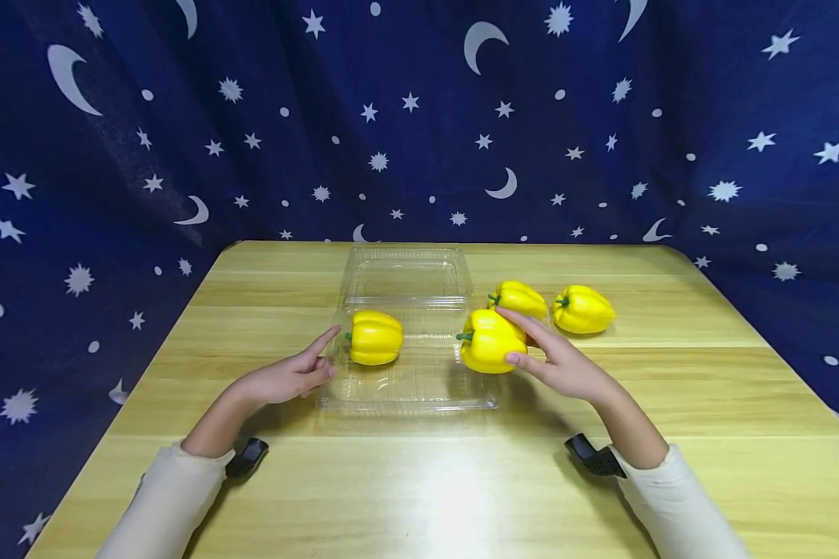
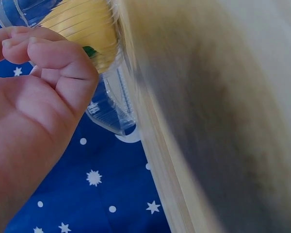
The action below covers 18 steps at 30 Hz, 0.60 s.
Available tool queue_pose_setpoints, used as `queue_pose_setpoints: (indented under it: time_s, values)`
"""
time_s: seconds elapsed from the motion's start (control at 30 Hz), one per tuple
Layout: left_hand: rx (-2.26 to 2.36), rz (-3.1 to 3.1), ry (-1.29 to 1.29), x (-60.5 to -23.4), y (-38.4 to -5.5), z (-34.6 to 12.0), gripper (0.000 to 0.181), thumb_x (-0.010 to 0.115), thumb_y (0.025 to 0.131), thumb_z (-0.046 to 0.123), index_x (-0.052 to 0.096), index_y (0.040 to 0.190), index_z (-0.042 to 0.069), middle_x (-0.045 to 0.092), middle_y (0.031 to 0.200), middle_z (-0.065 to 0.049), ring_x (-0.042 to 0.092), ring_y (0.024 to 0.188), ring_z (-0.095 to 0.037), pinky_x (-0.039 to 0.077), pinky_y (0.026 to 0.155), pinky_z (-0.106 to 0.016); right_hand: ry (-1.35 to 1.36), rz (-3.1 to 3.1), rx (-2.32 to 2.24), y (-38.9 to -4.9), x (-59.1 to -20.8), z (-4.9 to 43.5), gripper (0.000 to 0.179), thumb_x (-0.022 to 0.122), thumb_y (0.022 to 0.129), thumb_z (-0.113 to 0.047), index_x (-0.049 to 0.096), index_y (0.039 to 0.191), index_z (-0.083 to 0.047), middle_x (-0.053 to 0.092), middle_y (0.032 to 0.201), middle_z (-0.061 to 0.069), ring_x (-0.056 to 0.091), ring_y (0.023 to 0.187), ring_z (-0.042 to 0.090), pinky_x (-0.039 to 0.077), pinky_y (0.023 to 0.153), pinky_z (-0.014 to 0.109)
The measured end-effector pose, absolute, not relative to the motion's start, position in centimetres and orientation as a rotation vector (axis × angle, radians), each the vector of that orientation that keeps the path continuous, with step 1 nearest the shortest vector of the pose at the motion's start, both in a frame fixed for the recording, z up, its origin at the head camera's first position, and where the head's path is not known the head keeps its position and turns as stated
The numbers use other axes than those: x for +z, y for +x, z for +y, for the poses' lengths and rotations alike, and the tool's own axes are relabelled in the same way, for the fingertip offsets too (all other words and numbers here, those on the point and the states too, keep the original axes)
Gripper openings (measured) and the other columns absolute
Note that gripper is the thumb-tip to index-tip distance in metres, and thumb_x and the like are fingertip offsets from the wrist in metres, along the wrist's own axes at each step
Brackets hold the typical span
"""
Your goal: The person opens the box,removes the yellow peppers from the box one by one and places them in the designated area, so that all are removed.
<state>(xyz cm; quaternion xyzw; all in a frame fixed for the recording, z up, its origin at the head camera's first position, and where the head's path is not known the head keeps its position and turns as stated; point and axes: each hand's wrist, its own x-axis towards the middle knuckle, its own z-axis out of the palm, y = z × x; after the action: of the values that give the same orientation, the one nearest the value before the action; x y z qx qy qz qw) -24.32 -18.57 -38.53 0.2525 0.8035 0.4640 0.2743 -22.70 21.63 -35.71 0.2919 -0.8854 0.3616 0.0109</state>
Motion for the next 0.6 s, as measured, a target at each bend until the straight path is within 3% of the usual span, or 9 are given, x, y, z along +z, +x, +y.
queue_pose_setpoints:
  time_s: [0.1,0.27,0.6]
  values:
    - [1.248,2.164,0.683,-38.6,-24.3,-18.6,0.066,0.033,0.1,0.015,-0.015,0.145,0.008,0.036,0.075,-0.002,0.035,0.056,-0.011,0.038,0.056,-0.027,0.89,-2.766,1.151,-22.7,-35.8,22.5,0.059,0.057,0.09,-0.014,0.031,0.142,-0.01,0.041,0.136,0.014,0.044,0.111,0.012,0.037,0.09,0.015]
    - [1.247,2.165,0.672,-38.8,-24.3,-18.5,0.066,0.034,0.1,0.017,-0.014,0.145,0.009,0.036,0.076,-0.002,0.036,0.056,-0.011,0.038,0.056,-0.029,0.912,-2.746,1.256,-22.6,-36.0,23.6,0.057,0.055,0.09,-0.01,0.03,0.142,-0.007,0.042,0.133,0.017,0.044,0.106,-0.002,0.038,0.088,0.011]
    - [1.253,2.161,0.669,-38.9,-24.4,-18.7,0.068,0.036,0.1,0.021,-0.013,0.145,0.011,0.035,0.075,-0.002,0.035,0.057,-0.011,0.038,0.057,-0.029,0.876,-2.822,1.243,-23.2,-36.3,25.7,0.057,0.055,0.091,-0.012,0.029,0.142,-0.007,0.041,0.134,0.018,0.044,0.104,-0.002,0.038,0.086,0.012]
